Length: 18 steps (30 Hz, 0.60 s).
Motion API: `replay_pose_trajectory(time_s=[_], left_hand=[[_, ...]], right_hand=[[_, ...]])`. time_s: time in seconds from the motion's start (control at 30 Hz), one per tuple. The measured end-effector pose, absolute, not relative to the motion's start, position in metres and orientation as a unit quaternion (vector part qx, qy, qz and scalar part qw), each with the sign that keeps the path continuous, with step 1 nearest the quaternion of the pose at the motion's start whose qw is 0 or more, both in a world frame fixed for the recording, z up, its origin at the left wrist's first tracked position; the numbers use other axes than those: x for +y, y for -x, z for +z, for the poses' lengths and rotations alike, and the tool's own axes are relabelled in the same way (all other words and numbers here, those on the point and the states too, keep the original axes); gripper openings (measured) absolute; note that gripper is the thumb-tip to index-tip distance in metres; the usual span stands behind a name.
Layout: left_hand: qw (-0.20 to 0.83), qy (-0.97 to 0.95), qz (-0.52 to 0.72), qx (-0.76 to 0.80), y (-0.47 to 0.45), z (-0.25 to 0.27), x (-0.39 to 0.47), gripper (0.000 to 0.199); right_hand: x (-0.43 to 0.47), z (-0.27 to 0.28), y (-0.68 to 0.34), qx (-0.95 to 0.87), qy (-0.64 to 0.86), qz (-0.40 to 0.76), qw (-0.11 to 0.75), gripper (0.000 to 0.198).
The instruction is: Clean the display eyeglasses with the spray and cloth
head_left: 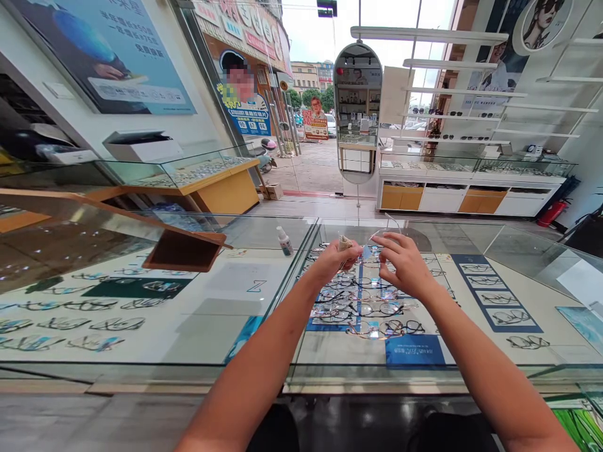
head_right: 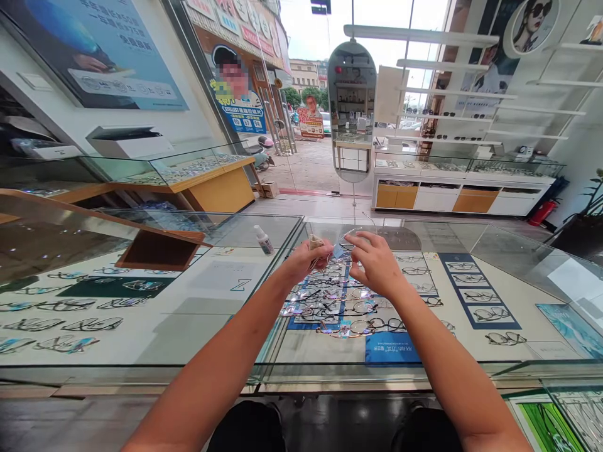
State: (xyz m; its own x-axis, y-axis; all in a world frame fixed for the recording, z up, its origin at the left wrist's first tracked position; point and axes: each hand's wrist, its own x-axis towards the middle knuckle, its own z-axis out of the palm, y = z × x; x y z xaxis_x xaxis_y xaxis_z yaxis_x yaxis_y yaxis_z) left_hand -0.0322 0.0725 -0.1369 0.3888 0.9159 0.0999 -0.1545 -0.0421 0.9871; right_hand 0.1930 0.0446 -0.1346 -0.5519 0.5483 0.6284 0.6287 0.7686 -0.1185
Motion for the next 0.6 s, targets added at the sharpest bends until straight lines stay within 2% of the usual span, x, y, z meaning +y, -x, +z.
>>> replay_pose_trajectory(time_s=[0.4,0.6], left_hand=[[0.634,-0.577,0.415,0.305,0.0389,-0.1380,0.0755,0.054],[0.596,-0.555,0.493,0.308,0.0372,-0.1388,0.0781,0.056]], right_hand=[[0.0435,-0.1332,-0.1960,-0.865,0.353,-0.066,0.350,0.010],[0.0452,-0.1345,-0.1956,-0.870,0.364,-0.089,0.321,0.018]])
